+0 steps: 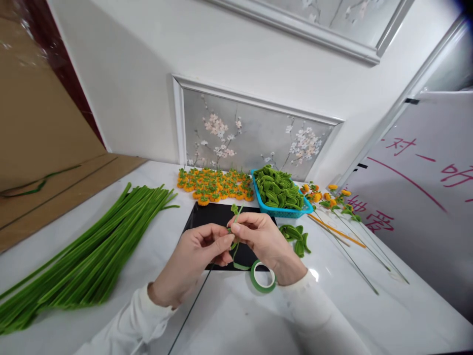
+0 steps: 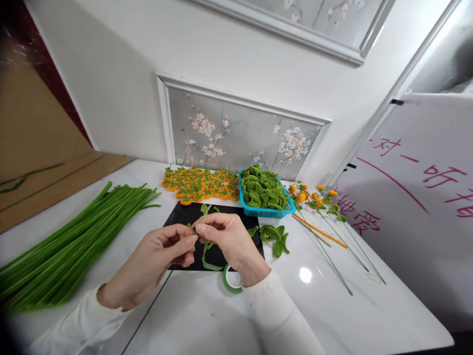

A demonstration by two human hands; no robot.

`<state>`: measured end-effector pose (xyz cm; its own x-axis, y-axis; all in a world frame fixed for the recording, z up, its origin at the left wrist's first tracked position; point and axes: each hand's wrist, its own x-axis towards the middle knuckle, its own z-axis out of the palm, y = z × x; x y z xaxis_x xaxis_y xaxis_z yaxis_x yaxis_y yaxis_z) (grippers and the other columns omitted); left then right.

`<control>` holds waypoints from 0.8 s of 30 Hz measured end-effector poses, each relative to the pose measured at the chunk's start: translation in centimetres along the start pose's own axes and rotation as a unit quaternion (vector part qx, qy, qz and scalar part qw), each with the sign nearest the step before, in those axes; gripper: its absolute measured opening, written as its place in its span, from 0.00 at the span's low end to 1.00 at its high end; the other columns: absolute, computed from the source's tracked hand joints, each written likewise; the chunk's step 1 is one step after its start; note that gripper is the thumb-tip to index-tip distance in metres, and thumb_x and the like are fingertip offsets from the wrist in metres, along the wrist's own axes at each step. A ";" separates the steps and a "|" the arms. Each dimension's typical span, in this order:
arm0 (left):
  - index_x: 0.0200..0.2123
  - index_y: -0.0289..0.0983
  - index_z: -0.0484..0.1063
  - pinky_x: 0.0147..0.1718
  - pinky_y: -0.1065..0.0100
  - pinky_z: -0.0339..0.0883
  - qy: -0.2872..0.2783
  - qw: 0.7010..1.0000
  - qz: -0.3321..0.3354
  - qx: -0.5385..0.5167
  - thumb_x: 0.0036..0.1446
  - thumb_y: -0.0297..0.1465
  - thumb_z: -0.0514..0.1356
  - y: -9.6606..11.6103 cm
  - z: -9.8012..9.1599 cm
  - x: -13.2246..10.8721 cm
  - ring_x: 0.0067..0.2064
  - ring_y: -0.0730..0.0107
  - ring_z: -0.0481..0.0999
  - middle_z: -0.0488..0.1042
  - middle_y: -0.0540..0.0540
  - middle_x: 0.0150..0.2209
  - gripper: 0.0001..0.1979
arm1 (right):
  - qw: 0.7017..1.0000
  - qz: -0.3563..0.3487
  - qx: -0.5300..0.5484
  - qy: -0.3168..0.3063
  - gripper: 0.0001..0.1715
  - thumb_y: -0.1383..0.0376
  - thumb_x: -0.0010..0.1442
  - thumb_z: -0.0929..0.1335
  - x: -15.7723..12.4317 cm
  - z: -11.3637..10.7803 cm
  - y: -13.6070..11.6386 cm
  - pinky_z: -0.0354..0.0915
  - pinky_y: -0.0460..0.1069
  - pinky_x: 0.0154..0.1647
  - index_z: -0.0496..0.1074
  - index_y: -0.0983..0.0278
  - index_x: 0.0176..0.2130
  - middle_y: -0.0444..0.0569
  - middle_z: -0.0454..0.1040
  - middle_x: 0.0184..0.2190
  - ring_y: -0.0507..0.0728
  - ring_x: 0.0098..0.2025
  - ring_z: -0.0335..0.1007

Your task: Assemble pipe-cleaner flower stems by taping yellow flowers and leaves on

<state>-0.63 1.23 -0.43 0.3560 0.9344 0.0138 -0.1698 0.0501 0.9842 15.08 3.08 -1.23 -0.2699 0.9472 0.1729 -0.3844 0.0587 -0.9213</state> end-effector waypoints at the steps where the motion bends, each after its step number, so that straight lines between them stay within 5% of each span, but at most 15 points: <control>1: 0.24 0.35 0.70 0.24 0.74 0.62 0.001 1.000 -0.010 -0.003 0.51 0.34 0.65 0.0 0.0 0.0 0.23 0.77 0.68 0.71 0.52 0.20 0.10 | 1.000 0.003 -0.001 0.000 0.08 0.62 0.47 0.75 0.0 0.1 0.0 0.63 0.46 0.30 0.78 0.64 0.29 0.42 0.73 0.24 0.49 0.25 0.66; 7: 0.24 0.35 0.70 0.21 0.75 0.61 -0.025 0.998 -0.022 -0.049 0.53 0.37 0.62 0.2 0.2 -0.3 0.20 0.78 0.69 0.71 0.52 0.21 0.12 | 0.999 0.018 0.016 -0.040 0.08 0.63 0.49 0.75 -0.2 0.3 -0.3 0.61 0.46 0.30 0.77 0.64 0.30 0.43 0.72 0.22 0.49 0.25 0.65; 15: 0.27 0.36 0.69 0.19 0.76 0.56 -0.012 1.000 -0.013 -0.026 0.57 0.35 0.60 -0.1 0.3 -0.1 0.21 0.80 0.61 0.67 0.54 0.22 0.10 | 0.999 -0.007 -0.044 0.030 0.08 0.63 0.47 0.75 0.1 -0.1 0.2 0.57 0.45 0.25 0.78 0.64 0.29 0.43 0.73 0.23 0.48 0.23 0.61; 21: 0.23 0.34 0.65 0.16 0.77 0.43 -0.006 0.999 -0.019 -0.048 0.60 0.34 0.56 -0.1 0.6 -0.2 0.19 0.83 0.50 0.61 0.55 0.19 0.14 | 0.999 -0.001 -0.039 0.022 0.08 0.63 0.50 0.74 0.1 0.1 0.5 0.59 0.46 0.28 0.78 0.64 0.32 0.44 0.73 0.24 0.49 0.25 0.63; 24: 0.29 0.36 0.66 0.15 0.77 0.42 0.025 0.997 -0.015 -0.066 0.59 0.33 0.56 0.0 1.0 -0.3 0.18 0.83 0.49 0.61 0.56 0.19 0.08 | 0.999 0.006 -0.040 0.034 0.10 0.62 0.49 0.74 0.1 0.2 0.7 0.60 0.46 0.29 0.79 0.64 0.33 0.45 0.75 0.26 0.49 0.26 0.64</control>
<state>0.22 0.60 -0.28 0.3160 0.9484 -0.0269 -0.2812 0.1207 0.9520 14.55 3.14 -1.80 -0.2128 0.9668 0.1412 -0.3085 0.0707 -0.9486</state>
